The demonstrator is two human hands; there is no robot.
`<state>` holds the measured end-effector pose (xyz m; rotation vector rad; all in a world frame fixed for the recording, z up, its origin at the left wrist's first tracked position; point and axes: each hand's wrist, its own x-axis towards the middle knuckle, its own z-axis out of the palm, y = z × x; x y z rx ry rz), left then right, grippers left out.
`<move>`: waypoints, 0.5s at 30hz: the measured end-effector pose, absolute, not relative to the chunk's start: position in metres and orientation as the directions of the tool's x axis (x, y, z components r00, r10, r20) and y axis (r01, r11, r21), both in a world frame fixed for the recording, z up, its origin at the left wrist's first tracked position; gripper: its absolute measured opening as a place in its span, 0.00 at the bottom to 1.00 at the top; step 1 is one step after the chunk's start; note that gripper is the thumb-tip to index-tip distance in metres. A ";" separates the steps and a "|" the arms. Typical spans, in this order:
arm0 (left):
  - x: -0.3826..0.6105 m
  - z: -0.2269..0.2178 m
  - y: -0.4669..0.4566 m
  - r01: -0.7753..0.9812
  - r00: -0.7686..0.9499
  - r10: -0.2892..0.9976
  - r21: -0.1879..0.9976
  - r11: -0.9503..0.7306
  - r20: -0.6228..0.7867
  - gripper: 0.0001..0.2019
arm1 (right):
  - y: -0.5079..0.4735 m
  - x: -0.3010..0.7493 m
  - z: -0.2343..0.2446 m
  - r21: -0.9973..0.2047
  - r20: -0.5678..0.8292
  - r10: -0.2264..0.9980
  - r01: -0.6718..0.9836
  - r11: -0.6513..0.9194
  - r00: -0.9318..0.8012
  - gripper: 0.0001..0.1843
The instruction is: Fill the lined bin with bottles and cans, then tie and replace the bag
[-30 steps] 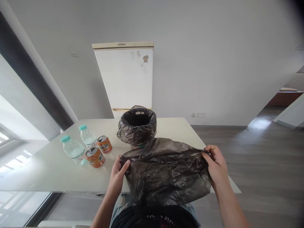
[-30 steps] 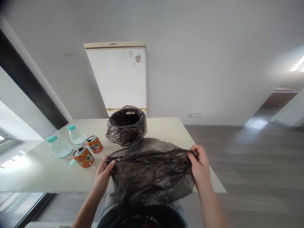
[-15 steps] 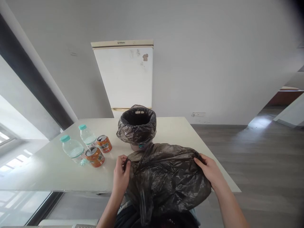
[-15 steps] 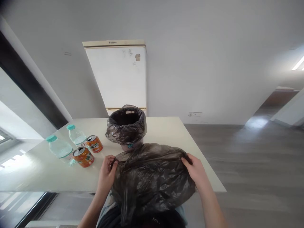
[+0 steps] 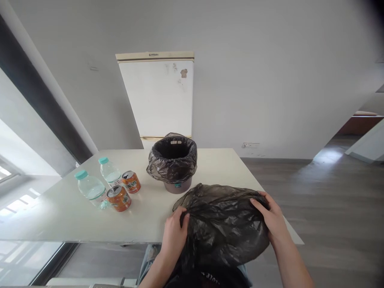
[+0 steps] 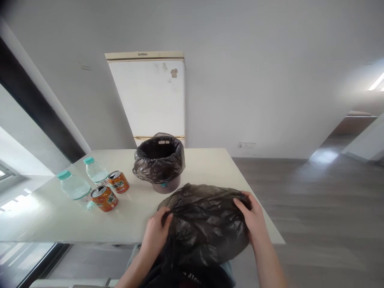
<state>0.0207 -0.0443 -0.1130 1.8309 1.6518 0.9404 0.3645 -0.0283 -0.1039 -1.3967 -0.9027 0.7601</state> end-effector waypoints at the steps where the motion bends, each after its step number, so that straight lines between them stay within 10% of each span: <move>1: 0.015 -0.113 -0.041 0.634 -0.016 0.982 0.761 -0.135 0.187 0.10 | -0.028 0.367 -0.103 -0.998 0.062 0.879 0.020 0.060 0.472 0.22; 7: -0.028 -0.118 -0.024 0.707 -0.117 0.957 0.698 -0.109 0.267 0.07 | -0.026 0.382 -0.102 -0.987 0.044 0.916 -0.123 0.101 0.400 0.16; 15: -0.002 -0.092 -0.038 0.830 0.006 0.789 0.437 -0.347 0.615 0.14 | -0.027 0.369 -0.114 -0.859 0.352 0.867 0.490 0.150 0.353 0.13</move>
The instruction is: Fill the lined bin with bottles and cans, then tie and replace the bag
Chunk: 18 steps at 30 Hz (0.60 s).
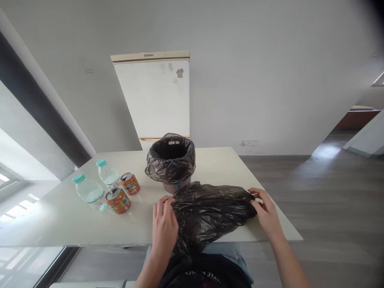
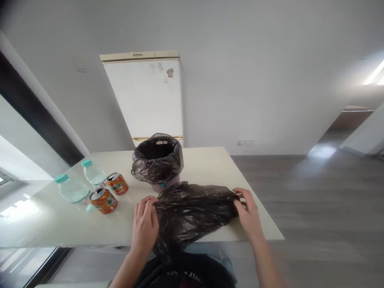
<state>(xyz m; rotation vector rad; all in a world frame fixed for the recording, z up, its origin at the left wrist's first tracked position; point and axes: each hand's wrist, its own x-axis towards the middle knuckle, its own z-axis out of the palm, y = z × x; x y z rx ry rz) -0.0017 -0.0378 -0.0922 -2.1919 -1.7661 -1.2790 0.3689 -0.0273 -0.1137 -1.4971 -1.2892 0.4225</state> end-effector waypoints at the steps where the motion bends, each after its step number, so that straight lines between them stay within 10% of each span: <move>1: 0.008 -0.087 -0.042 0.801 0.094 0.789 0.425 -0.423 0.608 0.13 | -0.028 0.368 -0.113 -0.814 0.411 0.843 0.556 0.167 0.348 0.15; 7: 0.048 -0.079 -0.062 0.703 0.552 0.778 0.335 -0.627 0.299 0.36 | -0.039 0.362 -0.092 -0.533 0.522 0.837 0.703 0.470 -0.165 0.16; 18: -0.019 -0.064 -0.026 0.801 0.574 0.816 0.162 -0.577 0.069 0.25 | -0.050 0.374 -0.104 -0.508 0.205 0.929 0.777 0.371 -0.309 0.16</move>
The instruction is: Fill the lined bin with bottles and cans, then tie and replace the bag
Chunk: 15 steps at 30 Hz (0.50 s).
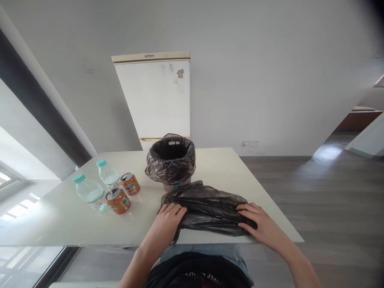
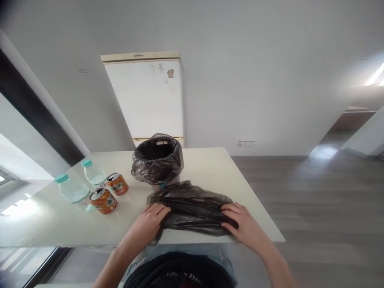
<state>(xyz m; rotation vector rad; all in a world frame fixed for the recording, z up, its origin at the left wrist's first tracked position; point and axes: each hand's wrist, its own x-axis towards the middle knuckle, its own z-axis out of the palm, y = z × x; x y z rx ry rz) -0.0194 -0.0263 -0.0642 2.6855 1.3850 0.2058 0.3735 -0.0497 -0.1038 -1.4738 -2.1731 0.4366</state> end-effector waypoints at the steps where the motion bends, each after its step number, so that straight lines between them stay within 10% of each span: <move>1: -0.024 -0.062 -0.026 0.809 0.558 0.825 0.164 -0.564 0.082 0.23 | -0.051 0.374 -0.104 -0.522 0.215 0.931 0.772 0.364 -0.294 0.16; 10: 0.040 -0.056 -0.023 0.533 0.790 0.560 0.172 -0.828 0.249 0.51 | -0.051 0.353 -0.075 -0.553 0.470 0.873 0.726 0.407 -0.131 0.14; 15: 0.083 -0.063 0.023 0.393 0.892 0.412 0.131 -0.910 0.185 0.63 | -0.030 0.342 -0.081 -0.394 0.191 0.908 0.818 0.419 -0.373 0.54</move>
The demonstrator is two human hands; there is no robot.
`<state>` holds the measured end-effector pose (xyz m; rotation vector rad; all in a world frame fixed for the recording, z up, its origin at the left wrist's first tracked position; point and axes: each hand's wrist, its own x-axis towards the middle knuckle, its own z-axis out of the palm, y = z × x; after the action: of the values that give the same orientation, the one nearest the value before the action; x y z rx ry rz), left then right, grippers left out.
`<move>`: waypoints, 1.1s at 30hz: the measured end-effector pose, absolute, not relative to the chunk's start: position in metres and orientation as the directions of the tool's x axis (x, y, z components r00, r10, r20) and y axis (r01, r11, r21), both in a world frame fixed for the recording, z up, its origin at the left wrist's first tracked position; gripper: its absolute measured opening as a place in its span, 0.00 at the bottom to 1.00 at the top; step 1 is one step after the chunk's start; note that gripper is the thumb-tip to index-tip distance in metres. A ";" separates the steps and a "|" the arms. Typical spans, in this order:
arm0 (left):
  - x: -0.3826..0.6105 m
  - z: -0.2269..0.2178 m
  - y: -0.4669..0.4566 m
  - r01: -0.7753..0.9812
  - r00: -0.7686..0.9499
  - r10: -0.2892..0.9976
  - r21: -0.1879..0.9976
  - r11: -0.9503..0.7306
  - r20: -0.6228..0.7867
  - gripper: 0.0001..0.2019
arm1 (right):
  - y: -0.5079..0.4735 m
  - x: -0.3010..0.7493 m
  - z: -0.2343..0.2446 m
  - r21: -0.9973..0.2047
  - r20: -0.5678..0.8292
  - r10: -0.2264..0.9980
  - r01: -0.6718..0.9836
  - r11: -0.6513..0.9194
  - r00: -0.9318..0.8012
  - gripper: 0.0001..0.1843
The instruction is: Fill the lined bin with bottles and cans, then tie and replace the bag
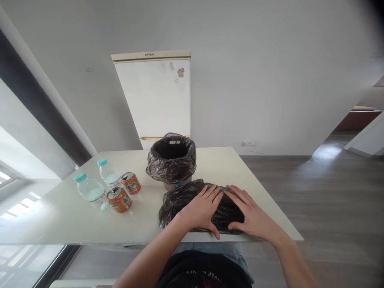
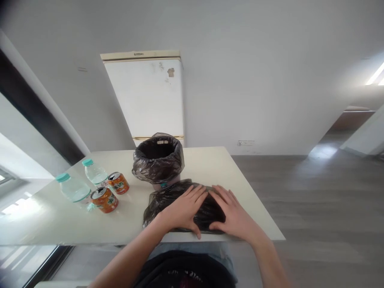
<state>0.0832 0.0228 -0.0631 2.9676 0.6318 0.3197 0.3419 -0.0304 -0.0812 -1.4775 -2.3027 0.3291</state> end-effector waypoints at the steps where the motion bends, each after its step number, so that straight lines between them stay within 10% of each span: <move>1: 0.088 -0.065 0.031 0.371 0.906 0.389 0.128 -0.920 0.168 0.66 | -0.025 0.341 -0.086 -0.357 0.161 0.893 0.818 0.450 -0.421 0.63; 7: 0.088 -0.081 0.052 0.447 0.888 0.459 0.174 -0.878 0.036 0.69 | -0.003 0.345 -0.111 -0.289 -0.008 0.865 0.829 0.479 -0.502 0.80; 18: 0.031 -0.068 0.034 0.672 0.740 0.667 0.129 -0.729 -0.084 0.50 | -0.007 0.375 -0.129 -0.317 -0.005 0.882 0.837 0.446 -0.472 0.56; 25: 0.019 -0.062 0.030 0.697 0.717 0.682 0.147 -0.702 -0.147 0.41 | -0.018 0.364 -0.107 -0.392 0.055 0.891 0.811 0.434 -0.451 0.62; 33: 0.040 -0.070 0.026 0.623 0.777 0.629 0.145 -0.769 -0.001 0.39 | -0.022 0.291 -0.107 -0.355 0.167 0.854 0.778 0.519 -0.493 0.34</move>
<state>0.0399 0.0256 -0.0705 2.8313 1.0026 0.0716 0.2909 -0.0219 -0.1070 -1.3592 -2.4430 0.3338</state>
